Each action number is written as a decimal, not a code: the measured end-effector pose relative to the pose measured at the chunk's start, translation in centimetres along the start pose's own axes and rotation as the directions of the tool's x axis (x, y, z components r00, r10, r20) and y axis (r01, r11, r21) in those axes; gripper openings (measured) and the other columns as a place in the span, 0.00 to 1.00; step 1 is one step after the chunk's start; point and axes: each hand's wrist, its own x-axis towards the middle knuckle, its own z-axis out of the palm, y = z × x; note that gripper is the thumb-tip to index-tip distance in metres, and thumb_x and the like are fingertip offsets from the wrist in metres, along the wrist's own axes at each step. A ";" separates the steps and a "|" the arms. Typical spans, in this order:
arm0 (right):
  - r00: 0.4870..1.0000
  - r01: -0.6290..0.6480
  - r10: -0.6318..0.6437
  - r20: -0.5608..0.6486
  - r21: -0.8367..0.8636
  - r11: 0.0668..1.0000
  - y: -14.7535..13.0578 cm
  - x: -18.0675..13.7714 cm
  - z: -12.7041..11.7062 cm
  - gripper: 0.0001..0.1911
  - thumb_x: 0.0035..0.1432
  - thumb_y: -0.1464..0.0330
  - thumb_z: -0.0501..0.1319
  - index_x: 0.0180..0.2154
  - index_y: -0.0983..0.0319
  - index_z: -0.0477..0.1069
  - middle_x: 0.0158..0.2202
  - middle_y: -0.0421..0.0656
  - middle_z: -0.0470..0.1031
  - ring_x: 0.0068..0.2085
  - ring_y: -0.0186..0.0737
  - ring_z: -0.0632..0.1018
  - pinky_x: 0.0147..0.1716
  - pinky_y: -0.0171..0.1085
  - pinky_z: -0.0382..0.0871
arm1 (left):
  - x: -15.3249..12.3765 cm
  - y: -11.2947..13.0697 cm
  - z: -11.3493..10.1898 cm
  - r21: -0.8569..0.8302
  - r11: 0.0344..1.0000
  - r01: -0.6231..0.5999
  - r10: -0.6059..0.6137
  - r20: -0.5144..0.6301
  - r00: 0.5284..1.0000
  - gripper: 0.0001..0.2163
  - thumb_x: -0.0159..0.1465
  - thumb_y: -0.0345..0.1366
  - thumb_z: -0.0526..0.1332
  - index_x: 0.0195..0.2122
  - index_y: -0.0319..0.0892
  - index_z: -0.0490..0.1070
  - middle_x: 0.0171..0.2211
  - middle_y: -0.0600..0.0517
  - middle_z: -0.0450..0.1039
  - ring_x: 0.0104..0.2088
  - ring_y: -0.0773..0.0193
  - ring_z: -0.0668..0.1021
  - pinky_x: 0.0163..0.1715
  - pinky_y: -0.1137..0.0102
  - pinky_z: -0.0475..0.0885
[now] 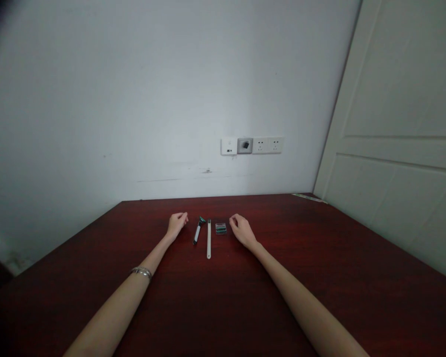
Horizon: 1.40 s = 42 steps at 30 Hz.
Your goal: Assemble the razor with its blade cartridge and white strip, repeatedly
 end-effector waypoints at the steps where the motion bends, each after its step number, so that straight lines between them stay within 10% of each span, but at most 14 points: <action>1: 1.000 -0.008 0.008 -0.012 0.029 1.000 -0.1 -0.1 -0.2 0.15 0.59 0.62 0.46 0.33 0.62 0.68 0.31 0.44 0.73 0.33 0.40 0.73 0.36 0.36 0.64 | 0.0 0.0 0.0 0.005 1.000 -0.003 0.003 0.002 1.000 0.15 0.54 0.41 0.51 0.16 0.40 0.66 0.14 0.53 0.66 0.19 0.66 0.70 0.23 0.73 0.62; 10: 0.997 -0.036 0.037 0.066 -0.019 0.999 0.0 -0.4 0.3 0.15 0.59 0.63 0.46 0.30 0.61 0.68 0.30 0.43 0.73 0.32 0.39 0.73 0.34 0.35 0.63 | -0.4 1.4 0.3 0.317 0.948 -0.021 -0.006 0.083 0.997 0.11 0.52 0.42 0.57 0.20 0.42 0.73 0.26 0.48 0.75 0.29 0.59 0.74 0.29 0.71 0.62; 20: 0.988 -0.037 0.115 0.108 -0.551 0.834 1.2 -0.5 -0.4 0.17 0.58 0.71 0.48 0.46 0.66 0.69 0.46 0.55 0.67 0.46 0.51 0.66 0.43 0.42 0.58 | 0.0 0.3 -0.5 0.428 0.903 0.035 -0.072 0.070 0.995 0.12 0.54 0.42 0.56 0.17 0.42 0.70 0.25 0.46 0.73 0.31 0.57 0.74 0.29 0.71 0.62; 29: 0.987 -0.046 0.123 0.100 -0.563 0.825 0.5 -0.9 -0.5 0.15 0.58 0.70 0.50 0.44 0.64 0.69 0.45 0.52 0.68 0.45 0.48 0.67 0.40 0.40 0.59 | -0.9 1.2 -0.4 0.646 0.760 -0.074 -0.063 0.186 0.980 0.13 0.58 0.42 0.52 0.29 0.44 0.75 0.34 0.48 0.76 0.36 0.59 0.76 0.34 0.71 0.66; 33: 0.994 -0.099 0.085 -0.061 -0.293 0.951 -1.0 -0.3 -2.0 0.10 0.56 0.67 0.52 0.31 0.63 0.70 0.35 0.47 0.71 0.36 0.41 0.70 0.35 0.36 0.60 | -1.0 1.5 -0.5 0.656 0.751 -0.079 -0.068 0.195 0.978 0.13 0.59 0.42 0.52 0.30 0.44 0.74 0.34 0.48 0.76 0.37 0.59 0.76 0.36 0.70 0.67; 36: 0.979 0.052 -0.009 -0.203 0.211 0.976 -5.2 -0.2 -4.7 0.16 0.56 0.64 0.50 0.20 0.62 0.64 0.22 0.40 0.67 0.26 0.35 0.67 0.28 0.34 0.59 | -1.0 1.5 -0.5 0.651 0.755 -0.073 -0.068 0.189 0.980 0.13 0.59 0.42 0.52 0.30 0.43 0.74 0.34 0.49 0.76 0.37 0.59 0.76 0.35 0.70 0.67; 42: 0.898 0.438 -0.242 -0.368 0.801 0.408 -15.7 -8.4 -12.9 0.17 0.57 0.66 0.51 0.18 0.61 0.63 0.16 0.40 0.62 0.20 0.35 0.66 0.22 0.38 0.60 | -1.0 1.6 -0.5 0.646 0.760 -0.068 -0.074 0.191 0.979 0.13 0.59 0.42 0.52 0.30 0.43 0.75 0.35 0.49 0.76 0.38 0.60 0.76 0.36 0.70 0.67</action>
